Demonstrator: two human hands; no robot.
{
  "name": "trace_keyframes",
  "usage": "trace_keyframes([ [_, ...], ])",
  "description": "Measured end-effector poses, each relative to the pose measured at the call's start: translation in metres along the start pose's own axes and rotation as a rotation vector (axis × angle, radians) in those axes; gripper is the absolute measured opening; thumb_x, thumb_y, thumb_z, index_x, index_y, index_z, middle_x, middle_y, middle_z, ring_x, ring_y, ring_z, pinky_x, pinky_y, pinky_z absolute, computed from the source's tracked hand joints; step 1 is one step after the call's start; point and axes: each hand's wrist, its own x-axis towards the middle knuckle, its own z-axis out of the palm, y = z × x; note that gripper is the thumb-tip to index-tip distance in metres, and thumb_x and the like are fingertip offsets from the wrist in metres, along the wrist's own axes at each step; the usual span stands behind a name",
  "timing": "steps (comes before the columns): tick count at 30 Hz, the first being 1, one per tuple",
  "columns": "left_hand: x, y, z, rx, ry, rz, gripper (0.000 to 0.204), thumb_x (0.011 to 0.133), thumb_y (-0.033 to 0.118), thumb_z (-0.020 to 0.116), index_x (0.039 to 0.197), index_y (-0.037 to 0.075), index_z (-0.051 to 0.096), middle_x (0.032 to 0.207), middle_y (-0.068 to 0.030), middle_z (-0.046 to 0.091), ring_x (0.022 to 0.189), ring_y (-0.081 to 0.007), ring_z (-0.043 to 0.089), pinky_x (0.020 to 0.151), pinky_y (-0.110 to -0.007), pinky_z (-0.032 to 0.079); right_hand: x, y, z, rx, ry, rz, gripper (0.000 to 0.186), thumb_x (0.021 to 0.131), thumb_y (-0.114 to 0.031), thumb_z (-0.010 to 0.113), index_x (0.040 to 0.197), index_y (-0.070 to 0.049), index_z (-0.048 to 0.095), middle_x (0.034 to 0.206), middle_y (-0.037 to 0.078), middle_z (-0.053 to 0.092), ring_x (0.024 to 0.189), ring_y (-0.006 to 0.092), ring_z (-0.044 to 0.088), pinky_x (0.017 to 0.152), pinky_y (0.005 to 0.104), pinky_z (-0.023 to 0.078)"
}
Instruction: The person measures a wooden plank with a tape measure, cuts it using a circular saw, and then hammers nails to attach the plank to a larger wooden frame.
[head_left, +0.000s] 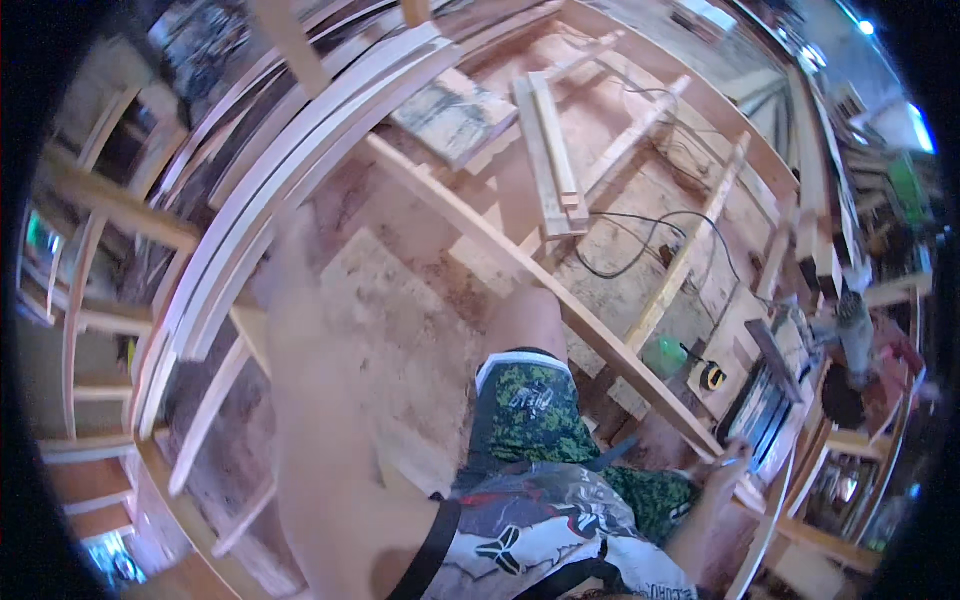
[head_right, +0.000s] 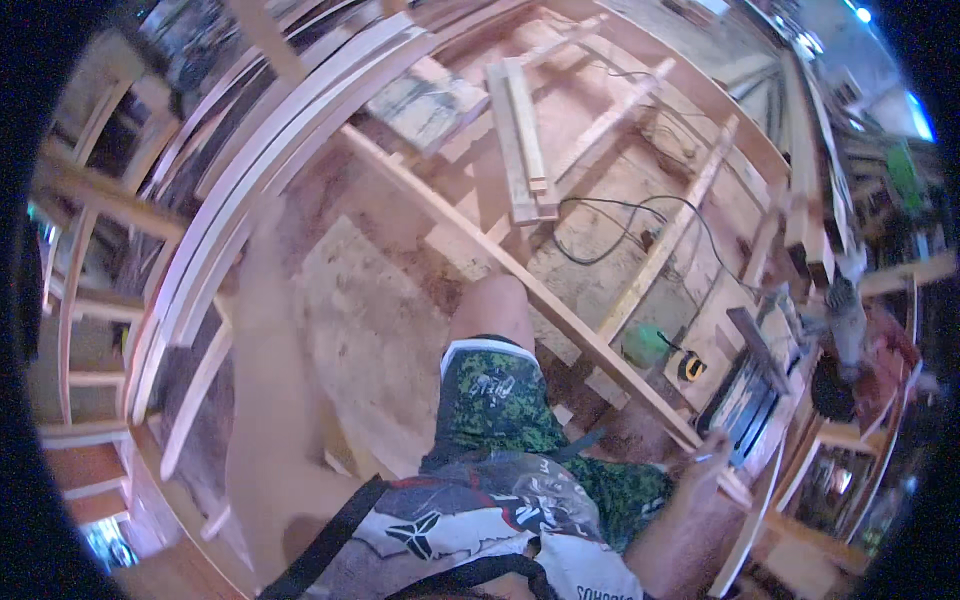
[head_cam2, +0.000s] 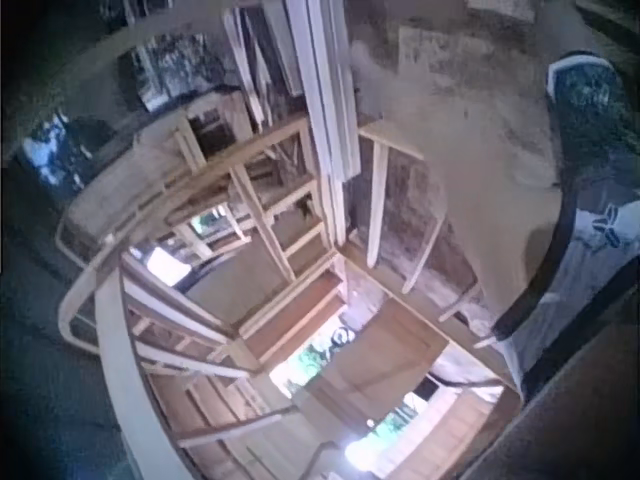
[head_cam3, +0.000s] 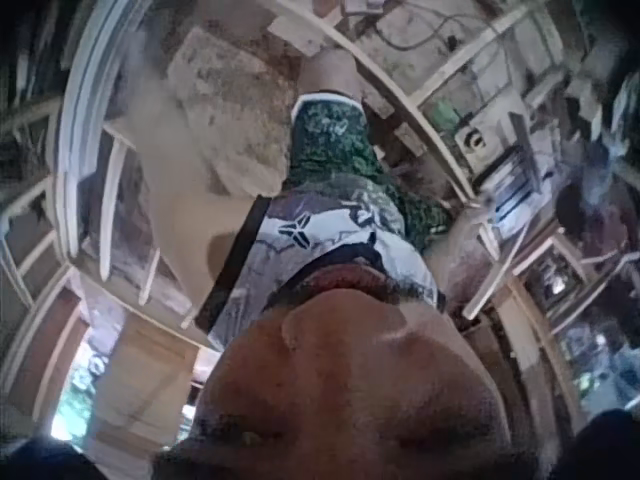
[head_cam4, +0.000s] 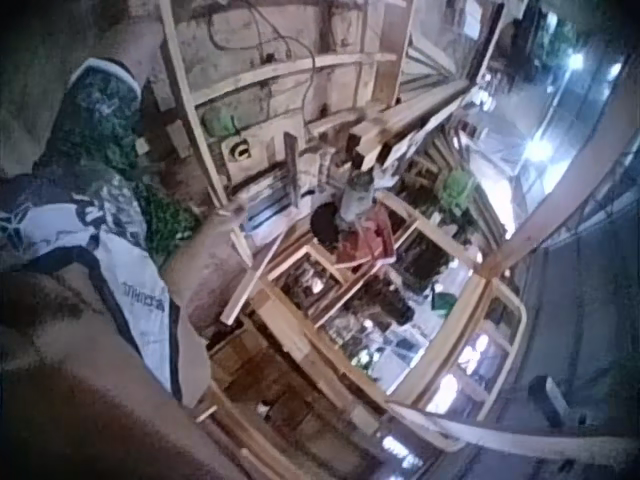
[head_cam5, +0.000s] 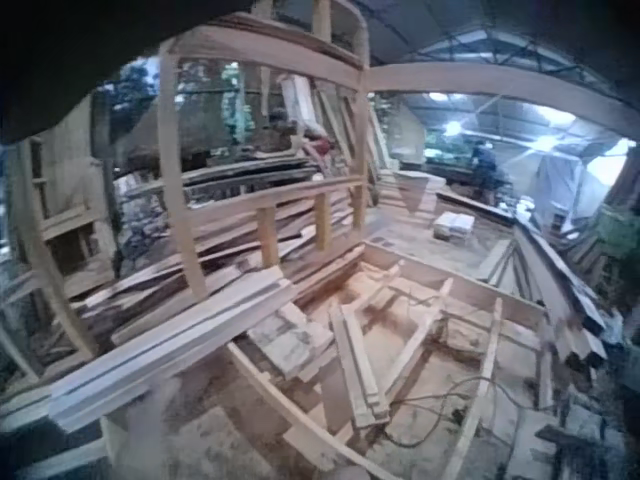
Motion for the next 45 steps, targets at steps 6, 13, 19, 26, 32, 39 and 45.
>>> trace_keyframes([
  [6,0.043,-0.067,-0.005,0.581,-0.026,0.177,0.074,0.082,0.054,0.061,0.113,-0.014,0.064,0.128,-0.0367,0.055,0.128,-0.0437,0.049,0.111,-0.042,0.038,0.054,-0.009,-0.095,0.469,0.367,0.649,0.045,0.096,-0.049,0.056,0.070,-0.014,0.052,0.061,0.001,0.047,0.051,0.0123,0.044,0.042,0.0277,0.030],
  [13,0.060,-0.059,-0.025,0.638,-0.203,0.029,0.053,0.085,0.044,0.066,0.105,-0.005,0.068,0.116,-0.0236,0.064,0.103,-0.0395,0.063,0.093,-0.049,0.049,0.057,0.094,-0.168,0.255,0.331,0.461,0.030,0.098,-0.038,0.054,0.092,-0.010,0.062,0.077,0.004,0.055,0.068,0.0158,0.054,0.054,0.0306,0.041],
  [19,-0.017,-0.037,-0.013,0.396,-0.137,0.461,0.048,0.073,0.024,0.069,0.108,-0.007,0.062,0.113,-0.0301,0.063,0.104,-0.0434,0.062,0.089,-0.047,0.051,0.033,0.120,-0.192,-0.706,0.327,0.383,0.034,0.101,-0.037,0.048,0.115,-0.010,0.063,0.092,0.009,0.062,0.085,0.0220,0.061,0.069,0.0387,0.049],
  [26,-0.193,0.041,-0.029,0.316,-0.609,0.282,0.050,0.075,0.025,0.072,0.112,-0.007,0.061,0.103,-0.0271,0.067,0.096,-0.0390,0.065,0.085,-0.046,0.051,0.054,-0.026,-0.111,0.043,0.469,0.233,0.041,0.102,-0.040,0.050,0.107,-0.003,0.066,0.078,0.005,0.059,0.072,0.0144,0.054,0.068,0.0313,0.045],
  [32,-0.256,0.090,-0.067,-0.135,-0.769,0.299,0.043,0.069,0.009,0.076,0.107,-0.006,0.061,0.087,-0.0209,0.069,0.080,-0.0338,0.067,0.076,-0.043,0.053,0.047,-0.077,-0.027,0.127,0.258,0.126,0.028,0.101,-0.027,0.053,0.106,-0.002,0.063,0.073,0.002,0.061,0.070,0.0091,0.056,0.067,0.0252,0.045],
  [39,-0.267,0.201,-0.082,0.225,-0.916,0.926,0.031,0.070,0.025,0.078,0.081,-0.001,0.064,0.075,-0.0235,0.064,0.074,-0.0427,0.064,0.064,-0.047,0.051,-0.004,-0.119,0.030,0.443,-0.167,0.283,0.049,0.095,-0.037,0.063,0.124,0.002,0.057,0.090,0.007,0.069,0.083,0.0129,0.063,0.077,0.0293,0.052],
  [45,-0.308,0.335,-0.017,0.176,-0.932,1.391,0.034,0.072,0.028,0.080,0.086,0.000,0.065,0.081,-0.0205,0.067,0.080,-0.0389,0.066,0.071,-0.047,0.052,0.013,-0.100,0.049,0.986,-0.121,0.693,0.039,0.095,-0.026,0.065,0.122,0.000,0.053,0.094,0.008,0.064,0.073,0.0158,0.061,0.064,0.0295,0.053],
])
